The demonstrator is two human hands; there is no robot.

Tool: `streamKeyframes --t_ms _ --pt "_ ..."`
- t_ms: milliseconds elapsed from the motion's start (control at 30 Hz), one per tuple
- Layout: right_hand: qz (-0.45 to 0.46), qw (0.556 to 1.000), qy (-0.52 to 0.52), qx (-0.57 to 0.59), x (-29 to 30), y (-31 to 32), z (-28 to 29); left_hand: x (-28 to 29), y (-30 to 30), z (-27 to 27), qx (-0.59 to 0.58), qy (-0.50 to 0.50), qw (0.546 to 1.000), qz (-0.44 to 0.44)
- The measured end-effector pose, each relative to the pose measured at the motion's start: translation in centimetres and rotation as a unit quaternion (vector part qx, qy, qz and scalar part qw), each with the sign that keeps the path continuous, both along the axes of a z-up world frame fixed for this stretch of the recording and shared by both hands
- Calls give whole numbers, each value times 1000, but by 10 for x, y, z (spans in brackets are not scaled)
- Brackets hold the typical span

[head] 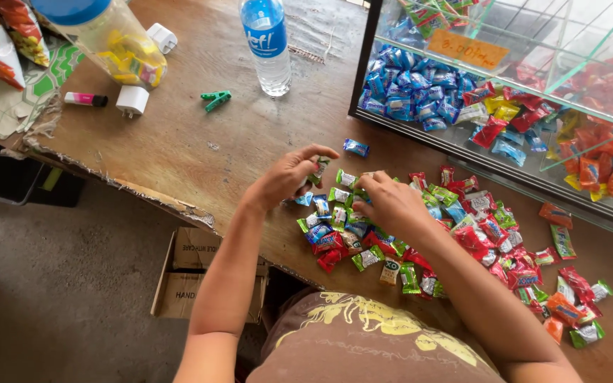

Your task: Sorting various candies on a counter and then stocking canned goods onto retail shelves.

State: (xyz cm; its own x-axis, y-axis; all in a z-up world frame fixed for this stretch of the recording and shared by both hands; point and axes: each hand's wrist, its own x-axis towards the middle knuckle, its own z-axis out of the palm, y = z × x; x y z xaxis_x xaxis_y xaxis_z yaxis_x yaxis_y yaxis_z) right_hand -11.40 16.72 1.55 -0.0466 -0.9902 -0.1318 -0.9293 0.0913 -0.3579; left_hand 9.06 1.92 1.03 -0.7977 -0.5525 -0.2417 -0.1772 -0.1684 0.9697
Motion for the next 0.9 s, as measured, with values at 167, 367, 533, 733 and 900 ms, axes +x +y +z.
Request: streamKeyframes --t_ms 167,367,533,733,900 --pt "-1 997 -79 4 -8 -3 2 -11 5 -30 -226 -57 972 10" --pt "-72 931 -357 -12 -52 0 -13 -28 7 -14 -397 -139 903 -84" --pt "-148 659 -737 23 -63 9 -12 -38 11 -12 -446 -220 855 -148" --pt "-164 458 -874 1 -63 11 -21 -39 18 4 -447 -292 832 -153" --pt "-220 391 -893 -36 -47 14 -21 -36 22 21 -416 -214 878 -98"
